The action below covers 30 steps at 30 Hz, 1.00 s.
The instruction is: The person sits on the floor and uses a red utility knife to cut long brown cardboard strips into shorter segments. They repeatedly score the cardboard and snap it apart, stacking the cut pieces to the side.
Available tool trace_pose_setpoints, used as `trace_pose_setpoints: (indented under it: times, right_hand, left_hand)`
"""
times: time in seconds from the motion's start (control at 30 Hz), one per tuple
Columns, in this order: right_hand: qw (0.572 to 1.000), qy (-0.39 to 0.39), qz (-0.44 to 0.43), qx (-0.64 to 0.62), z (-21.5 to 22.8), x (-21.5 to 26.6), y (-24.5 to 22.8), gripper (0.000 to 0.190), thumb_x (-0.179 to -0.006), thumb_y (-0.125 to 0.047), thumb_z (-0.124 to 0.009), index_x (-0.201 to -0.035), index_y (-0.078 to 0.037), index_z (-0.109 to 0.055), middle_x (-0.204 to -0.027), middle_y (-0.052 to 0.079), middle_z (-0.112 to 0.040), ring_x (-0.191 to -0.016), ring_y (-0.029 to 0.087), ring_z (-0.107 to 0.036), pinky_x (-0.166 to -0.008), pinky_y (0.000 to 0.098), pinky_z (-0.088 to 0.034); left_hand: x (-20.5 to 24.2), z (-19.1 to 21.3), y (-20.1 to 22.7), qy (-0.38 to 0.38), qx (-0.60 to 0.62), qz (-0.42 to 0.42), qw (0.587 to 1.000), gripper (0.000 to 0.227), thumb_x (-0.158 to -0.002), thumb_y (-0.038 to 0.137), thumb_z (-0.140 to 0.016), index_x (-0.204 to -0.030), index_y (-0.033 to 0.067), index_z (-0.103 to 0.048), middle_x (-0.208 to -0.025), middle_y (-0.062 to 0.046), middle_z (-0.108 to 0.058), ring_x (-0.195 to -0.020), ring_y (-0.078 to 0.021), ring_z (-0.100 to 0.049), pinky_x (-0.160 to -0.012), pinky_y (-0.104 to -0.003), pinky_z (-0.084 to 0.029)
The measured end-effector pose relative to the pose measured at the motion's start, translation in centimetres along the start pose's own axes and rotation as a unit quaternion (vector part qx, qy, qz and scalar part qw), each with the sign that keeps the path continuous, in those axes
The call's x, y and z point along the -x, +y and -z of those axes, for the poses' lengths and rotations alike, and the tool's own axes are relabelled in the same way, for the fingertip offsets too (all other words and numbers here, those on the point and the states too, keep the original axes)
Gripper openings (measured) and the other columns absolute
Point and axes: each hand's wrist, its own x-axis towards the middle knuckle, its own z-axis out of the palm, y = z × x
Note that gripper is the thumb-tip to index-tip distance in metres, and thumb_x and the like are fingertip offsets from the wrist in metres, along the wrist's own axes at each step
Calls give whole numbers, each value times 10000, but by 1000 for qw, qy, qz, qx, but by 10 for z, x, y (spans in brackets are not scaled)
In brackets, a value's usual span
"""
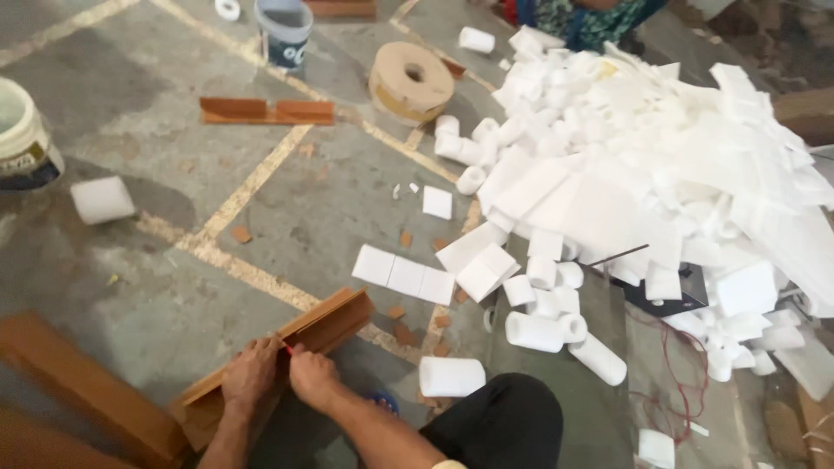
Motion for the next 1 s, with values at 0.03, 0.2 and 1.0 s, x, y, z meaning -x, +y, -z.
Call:
trace_pose_setpoints:
  times: [0.03,0.2,1.0]
  right_hand:
    - [1000,3,3,-4,8,-6,1,242,-1003,-102,-481,-1159,58,-574,-978,327,-714,-935,476,-716,-820,557,-577]
    - [1000,3,-22,-12,19,12,-5,253,-1014,-158,-516,-1157,32,-603,-1025,298,-719,-972,472,-705,-839,557,-561]
    - [995,73,-31,-54,83,120,26,294,-1010,-355,-536,-1115,-80,-525,-870,279,-712,-850,518,-671,-749,635,-509]
  left_hand:
    - [-7,7,3,-12,-2,10,1000,395,-887,264,-613,-1279,220,-591,-1100,13,-686,-1065,-212,-684,-839,-397,-593]
    - [6,32,14,-51,55,47,996,429,-795,298,-689,-1219,274,-626,-1139,34,-668,-1101,-223,-665,-890,-412,-580]
    - [-19,-3,17,53,54,22,997,152,-898,161,-568,-1017,162,-663,-1005,-45,-694,-982,-274,-695,-767,-429,-593]
